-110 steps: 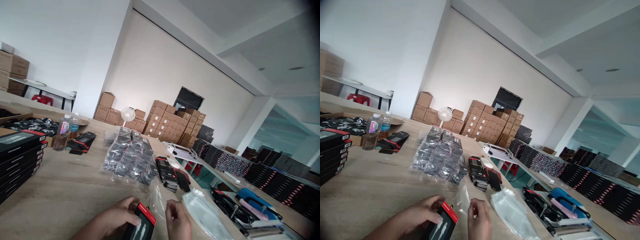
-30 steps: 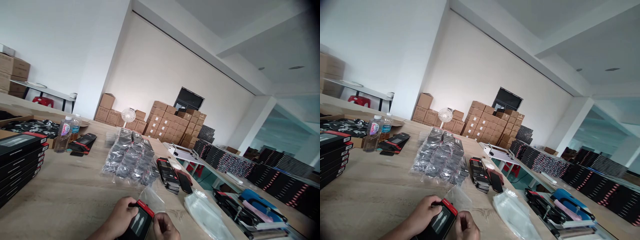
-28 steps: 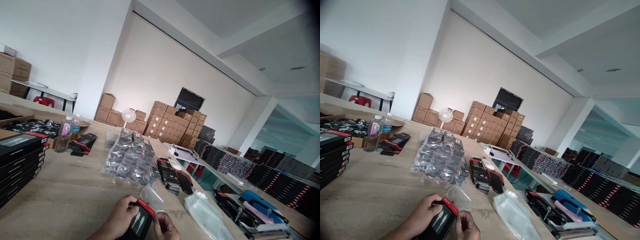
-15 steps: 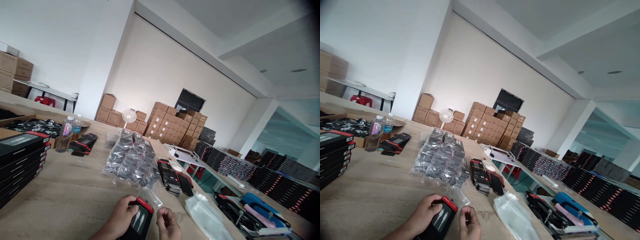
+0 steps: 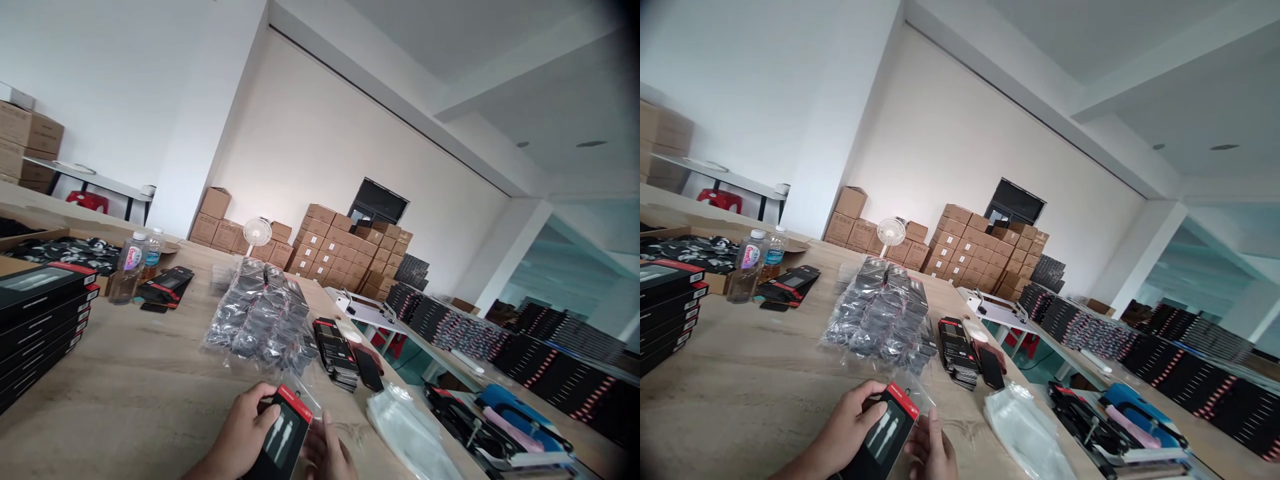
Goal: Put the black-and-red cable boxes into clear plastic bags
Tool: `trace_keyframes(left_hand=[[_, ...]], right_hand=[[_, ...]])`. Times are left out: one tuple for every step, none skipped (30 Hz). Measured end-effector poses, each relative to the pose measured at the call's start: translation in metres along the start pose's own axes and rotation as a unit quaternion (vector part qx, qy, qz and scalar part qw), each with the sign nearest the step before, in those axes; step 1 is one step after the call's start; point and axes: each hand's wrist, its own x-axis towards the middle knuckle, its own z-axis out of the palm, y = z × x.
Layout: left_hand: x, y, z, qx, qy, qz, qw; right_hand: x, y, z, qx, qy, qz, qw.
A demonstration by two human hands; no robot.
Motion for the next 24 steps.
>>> trace_keyframes(left_hand=[[-0.001, 0.002, 0.0, -0.01, -0.004, 0.008, 1.0], [-0.002, 0.005, 0.0, -0.022, -0.007, 0.017, 1.0], [-0.003, 0.008, 0.0, -0.037, -0.009, 0.028, 0.999], [-0.003, 0.012, -0.001, -0.052, -0.008, 0.04, 0.998], [-0.004, 0.016, -0.002, -0.067, -0.005, 0.054, 0.996], [-0.004, 0.019, -0.003, -0.081, 0.0, 0.069, 0.994], [-0.004, 0.023, -0.005, -0.096, 0.004, 0.083, 0.992], [-0.003, 0.026, -0.007, -0.112, 0.005, 0.094, 0.989], [-0.002, 0.028, -0.009, -0.128, 0.007, 0.101, 0.987], [-0.001, 0.03, -0.011, -0.145, 0.012, 0.103, 0.984], [0.0, 0.031, -0.013, -0.161, 0.021, 0.099, 0.982], [0.002, 0.032, -0.015, -0.174, 0.028, 0.091, 0.98], [0.004, 0.033, -0.018, -0.181, 0.032, 0.081, 0.98], [0.006, 0.033, -0.02, -0.183, 0.026, 0.071, 0.98], [0.008, 0.034, -0.024, -0.181, 0.01, 0.063, 0.981], [0.01, 0.034, -0.028, -0.175, -0.015, 0.055, 0.983], [0.012, 0.034, -0.033, -0.167, -0.048, 0.043, 0.984], [0.013, 0.033, -0.038, -0.155, -0.081, 0.029, 0.984], [0.014, 0.031, -0.043, -0.132, -0.112, 0.016, 0.985], [0.014, 0.028, -0.048, -0.096, -0.137, 0.005, 0.986], [0.013, 0.025, -0.052, -0.047, -0.156, -0.003, 0.987], [0.011, 0.021, -0.055, 0.01, -0.171, -0.009, 0.985], [0.01, 0.017, -0.057, 0.067, -0.183, -0.012, 0.981], [0.007, 0.014, -0.058, 0.114, -0.191, -0.014, 0.975]], right_hand=[[-0.001, -0.004, 0.003, 0.014, -0.027, 0.005, 1.0], [-0.003, -0.009, 0.007, 0.021, -0.05, -0.004, 0.999], [-0.005, -0.015, 0.011, 0.021, -0.067, -0.021, 0.997], [-0.009, -0.021, 0.015, 0.015, -0.077, -0.042, 0.996], [-0.013, -0.029, 0.019, 0.002, -0.084, -0.065, 0.994], [-0.017, -0.038, 0.022, -0.017, -0.09, -0.089, 0.992], [-0.022, -0.047, 0.025, -0.043, -0.091, -0.12, 0.988], [-0.027, -0.055, 0.028, -0.074, -0.089, -0.152, 0.981], [-0.032, -0.063, 0.03, -0.107, -0.087, -0.183, 0.974], [-0.036, -0.069, 0.031, -0.138, -0.088, -0.207, 0.965], [-0.04, -0.072, 0.032, -0.164, -0.091, -0.224, 0.956], [-0.042, -0.073, 0.033, -0.181, -0.095, -0.237, 0.95], [-0.044, -0.072, 0.033, -0.191, -0.097, -0.246, 0.945], [-0.045, -0.07, 0.033, -0.198, -0.096, -0.253, 0.942], [-0.044, -0.066, 0.032, -0.206, -0.093, -0.259, 0.939], [-0.043, -0.061, 0.03, -0.216, -0.091, -0.264, 0.936], [-0.042, -0.056, 0.028, -0.23, -0.093, -0.266, 0.931], [-0.04, -0.052, 0.026, -0.246, -0.1, -0.267, 0.926], [-0.038, -0.048, 0.023, -0.259, -0.108, -0.27, 0.921], [-0.036, -0.045, 0.021, -0.263, -0.112, -0.274, 0.918], [-0.034, -0.042, 0.018, -0.261, -0.111, -0.281, 0.917], [-0.033, -0.038, 0.017, -0.255, -0.103, -0.289, 0.917], [-0.032, -0.035, 0.016, -0.25, -0.089, -0.295, 0.918], [-0.031, -0.03, 0.015, -0.246, -0.074, -0.295, 0.92]])
